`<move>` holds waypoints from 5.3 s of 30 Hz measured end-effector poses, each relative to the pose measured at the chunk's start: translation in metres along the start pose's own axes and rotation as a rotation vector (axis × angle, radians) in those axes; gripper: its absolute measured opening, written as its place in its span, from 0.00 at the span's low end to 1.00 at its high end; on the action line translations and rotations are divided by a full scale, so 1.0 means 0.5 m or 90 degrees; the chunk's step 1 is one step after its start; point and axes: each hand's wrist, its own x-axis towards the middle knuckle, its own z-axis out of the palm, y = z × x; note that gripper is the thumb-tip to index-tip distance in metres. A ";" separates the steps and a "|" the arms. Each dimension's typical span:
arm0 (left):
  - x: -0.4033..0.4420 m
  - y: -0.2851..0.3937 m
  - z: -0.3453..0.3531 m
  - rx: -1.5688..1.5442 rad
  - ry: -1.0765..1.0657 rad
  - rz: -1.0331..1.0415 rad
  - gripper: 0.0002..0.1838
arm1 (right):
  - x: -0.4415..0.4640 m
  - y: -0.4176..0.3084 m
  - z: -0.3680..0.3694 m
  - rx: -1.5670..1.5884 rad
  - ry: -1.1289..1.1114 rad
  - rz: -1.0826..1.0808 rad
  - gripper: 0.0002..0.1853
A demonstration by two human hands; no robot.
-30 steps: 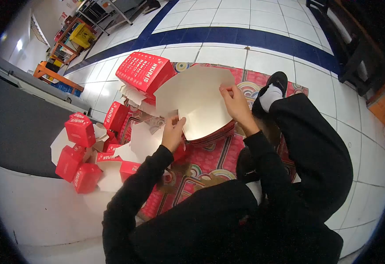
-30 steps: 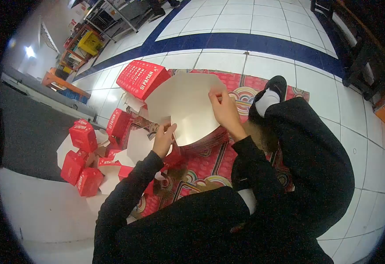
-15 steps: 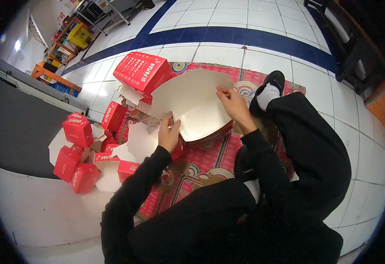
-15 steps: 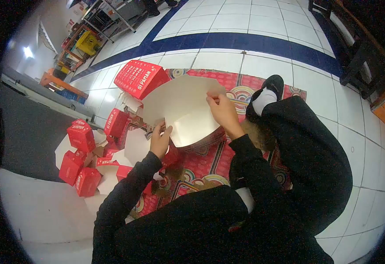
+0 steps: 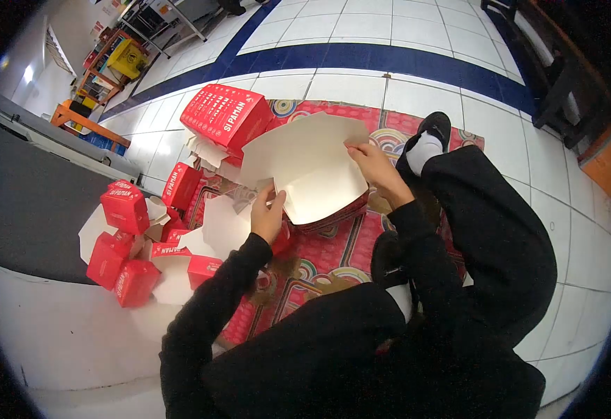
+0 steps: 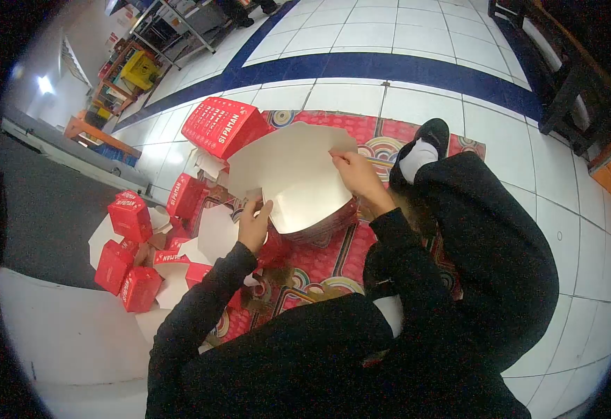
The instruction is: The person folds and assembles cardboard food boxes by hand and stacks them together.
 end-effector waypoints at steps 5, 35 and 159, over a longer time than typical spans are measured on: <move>-0.005 0.011 -0.003 -0.013 -0.005 -0.010 0.24 | -0.019 -0.011 -0.002 0.035 -0.020 -0.019 0.22; -0.014 0.237 -0.445 0.388 -0.143 -0.077 0.16 | -0.117 -0.157 0.020 -0.173 0.209 -0.187 0.17; -0.053 0.063 -0.004 -0.141 0.047 -0.058 0.28 | -0.026 -0.083 0.026 -0.283 0.026 -0.226 0.19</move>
